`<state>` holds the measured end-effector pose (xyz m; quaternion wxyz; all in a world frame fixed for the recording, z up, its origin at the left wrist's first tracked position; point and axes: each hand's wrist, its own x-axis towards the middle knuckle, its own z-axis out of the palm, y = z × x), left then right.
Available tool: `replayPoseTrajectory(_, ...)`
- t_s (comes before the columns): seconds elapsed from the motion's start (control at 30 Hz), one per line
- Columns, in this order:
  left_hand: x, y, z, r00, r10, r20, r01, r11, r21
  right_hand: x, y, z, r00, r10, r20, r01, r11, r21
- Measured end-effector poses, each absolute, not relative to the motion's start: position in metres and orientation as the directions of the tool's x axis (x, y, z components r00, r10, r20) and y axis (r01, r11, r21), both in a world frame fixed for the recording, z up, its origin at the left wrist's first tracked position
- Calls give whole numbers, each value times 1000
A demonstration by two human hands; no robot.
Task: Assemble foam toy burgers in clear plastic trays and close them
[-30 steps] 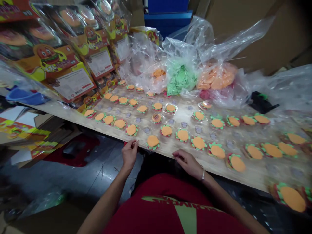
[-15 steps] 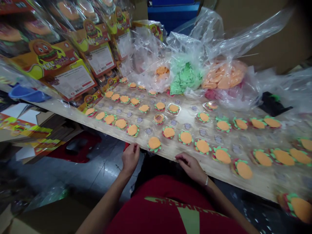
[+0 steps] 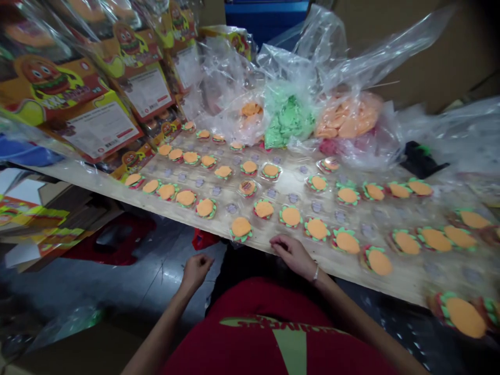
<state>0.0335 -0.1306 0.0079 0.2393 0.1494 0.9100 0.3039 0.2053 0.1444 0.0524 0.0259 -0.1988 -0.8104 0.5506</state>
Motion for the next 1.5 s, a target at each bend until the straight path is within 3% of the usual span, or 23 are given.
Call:
replayPoseTrajectory(0.07,45,-109,20,-830,463,-310,73,641,764,188,139,50,-914,373,-157,270,273,-924)
replayPoseTrajectory(0.17,51,-76,45,-839,419,-345,-176,391,903,161,131,42,-905,400,-146,249,217,-944)
replayPoseTrajectory(0.3,55,-45,65,-711,435,-552,-483,268,834,143,125,37,-921,377,-101,204,244,-948)
replayPoseTrajectory(0.43,70,-38,69,-646,511,-567,-572,168,803,157,121,48,-927,372,-49,154,258,-954)
replayPoseTrajectory(0.63,90,-37,77,-669,541,-509,-622,-34,782,188,118,77,-947,315,-58,129,208,-970)
replayPoseTrajectory(0.73,92,-33,81,-639,577,-508,-648,-49,760,193,121,88,-945,326,-36,159,360,-919)
replayPoseTrajectory(0.83,91,-29,84,-661,567,-492,-627,-56,777,191,125,95,-925,355,136,121,614,-780)
replayPoseTrajectory(0.93,90,-30,86,-675,558,-482,-607,-50,793,184,129,97,-927,190,324,-65,768,-637)
replayPoseTrajectory(1.0,90,-32,88,-674,554,-489,-611,-45,791,179,130,96,-932,64,356,-179,774,-608)
replayPoseTrajectory(1.07,90,-34,89,-670,547,-501,-623,-47,781,175,130,93,-930,20,367,-226,758,-612)
replayPoseTrajectory(1.27,89,-29,87,-649,554,-520,-668,-90,738,174,128,82,-897,93,432,-252,695,-674)
replayPoseTrajectory(1.5,88,-14,85,-726,522,-448,-557,-65,828,181,129,86,-896,136,423,-239,655,-717)
